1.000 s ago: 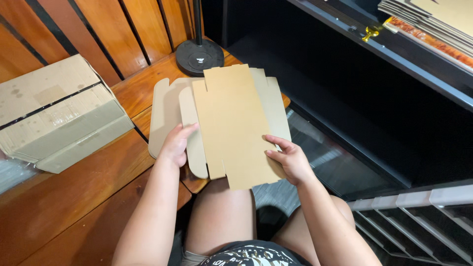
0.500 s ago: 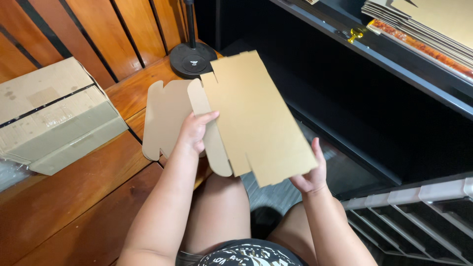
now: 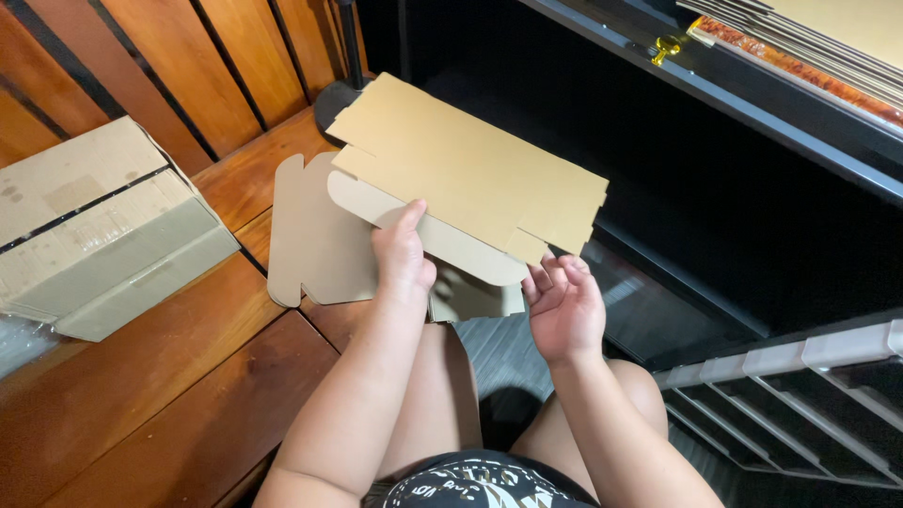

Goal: The person sits on a wooden bench and repeatedly picks up flat cardboard pieces from a stack on their lap, aligns them, and places them onto a shelf. The hands handle the cardboard pieces one at a time or in small groups, moving them between the lap and the shelf.

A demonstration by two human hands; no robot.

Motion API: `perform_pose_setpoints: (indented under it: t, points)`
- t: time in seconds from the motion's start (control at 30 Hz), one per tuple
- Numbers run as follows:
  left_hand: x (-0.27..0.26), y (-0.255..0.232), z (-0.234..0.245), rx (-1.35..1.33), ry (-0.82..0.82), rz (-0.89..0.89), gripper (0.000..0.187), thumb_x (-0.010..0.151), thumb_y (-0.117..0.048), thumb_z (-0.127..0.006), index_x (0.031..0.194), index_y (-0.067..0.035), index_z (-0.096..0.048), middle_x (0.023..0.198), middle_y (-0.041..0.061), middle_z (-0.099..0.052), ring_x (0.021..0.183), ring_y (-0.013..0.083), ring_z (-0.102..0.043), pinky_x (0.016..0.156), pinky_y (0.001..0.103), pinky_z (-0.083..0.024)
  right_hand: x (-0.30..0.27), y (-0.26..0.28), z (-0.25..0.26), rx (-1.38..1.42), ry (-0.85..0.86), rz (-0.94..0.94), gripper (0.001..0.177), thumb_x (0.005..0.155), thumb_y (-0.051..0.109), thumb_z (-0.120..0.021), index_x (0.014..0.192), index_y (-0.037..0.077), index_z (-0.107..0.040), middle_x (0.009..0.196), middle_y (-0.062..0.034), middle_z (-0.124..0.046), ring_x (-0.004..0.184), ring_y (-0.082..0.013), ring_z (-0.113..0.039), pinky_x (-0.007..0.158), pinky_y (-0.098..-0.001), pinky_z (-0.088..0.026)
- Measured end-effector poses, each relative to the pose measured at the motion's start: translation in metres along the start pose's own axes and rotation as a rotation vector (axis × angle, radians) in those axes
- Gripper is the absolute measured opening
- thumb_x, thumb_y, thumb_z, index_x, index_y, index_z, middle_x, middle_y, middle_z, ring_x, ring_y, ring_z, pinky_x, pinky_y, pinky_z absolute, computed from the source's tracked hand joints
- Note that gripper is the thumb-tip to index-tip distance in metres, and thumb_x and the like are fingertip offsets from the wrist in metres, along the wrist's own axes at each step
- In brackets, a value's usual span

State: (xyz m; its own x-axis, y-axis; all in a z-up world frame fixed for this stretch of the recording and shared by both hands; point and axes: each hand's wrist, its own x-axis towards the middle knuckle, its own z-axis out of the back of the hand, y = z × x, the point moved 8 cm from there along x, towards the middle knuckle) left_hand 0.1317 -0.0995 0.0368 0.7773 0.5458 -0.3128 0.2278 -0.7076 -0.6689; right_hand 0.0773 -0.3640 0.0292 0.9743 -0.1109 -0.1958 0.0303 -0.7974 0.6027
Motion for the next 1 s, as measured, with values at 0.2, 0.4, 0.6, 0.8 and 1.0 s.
perform_pose_setpoints:
  t: [0.2,0.4,0.6,0.8,1.0]
  points:
    - [-0.035,-0.005,-0.001,0.002,-0.106,-0.018,0.060,0.078,-0.004,-0.088,0.126,0.010,-0.056,0.111,0.022,-0.069,0.105,0.0271,-0.068,0.096,0.046,-0.056,-0.016,0.000,-0.045,-0.327,0.047,0.154,0.041,0.093,-0.009,-0.063,0.126,0.014,-0.052,0.134,-0.0048,-0.065,0.095,-0.0185,-0.073,0.080,-0.0327,-0.067]
    - [-0.045,-0.021,0.004,0.030,-0.115,-0.048,0.058,0.077,-0.005,-0.090,0.124,0.011,-0.058,0.110,0.022,-0.070,0.108,0.0287,-0.071,0.097,0.045,-0.056,-0.012,0.000,-0.053,-0.504,0.102,0.189,0.073,0.081,-0.016,-0.074,0.147,0.006,-0.054,0.144,-0.0044,-0.060,0.091,-0.0199,-0.075,0.074,-0.0346,-0.069]
    - [-0.001,-0.070,0.026,0.201,-0.016,-0.151,0.056,0.088,-0.013,-0.086,0.136,-0.002,-0.060,0.122,0.014,-0.071,0.111,0.0213,-0.071,0.097,0.041,-0.060,-0.014,0.018,-0.055,-0.506,0.108,0.213,0.075,0.078,-0.021,-0.073,0.147,0.001,-0.054,0.137,-0.0098,-0.063,0.087,-0.0276,-0.076,0.070,-0.0410,-0.068]
    - [0.010,-0.117,0.043,0.464,0.193,-0.235,0.070,0.093,0.003,-0.075,0.154,-0.012,-0.044,0.118,0.023,-0.066,0.103,0.0295,-0.072,0.095,0.049,-0.062,-0.023,0.042,-0.056,-0.509,0.139,0.230,0.076,0.075,-0.021,-0.073,0.146,0.003,-0.056,0.143,-0.0098,-0.063,0.085,-0.0258,-0.076,0.068,-0.0378,-0.068]
    - [-0.048,-0.158,0.032,0.626,0.451,-0.241,0.054,0.084,0.008,-0.076,0.136,-0.001,-0.066,0.118,0.013,-0.072,0.089,0.0115,-0.063,0.086,0.032,-0.062,-0.065,0.086,-0.075,-0.579,0.198,0.268,0.083,0.067,-0.024,-0.075,0.144,-0.002,-0.056,0.139,-0.0169,-0.066,0.087,-0.0227,-0.075,0.062,-0.0350,-0.068]
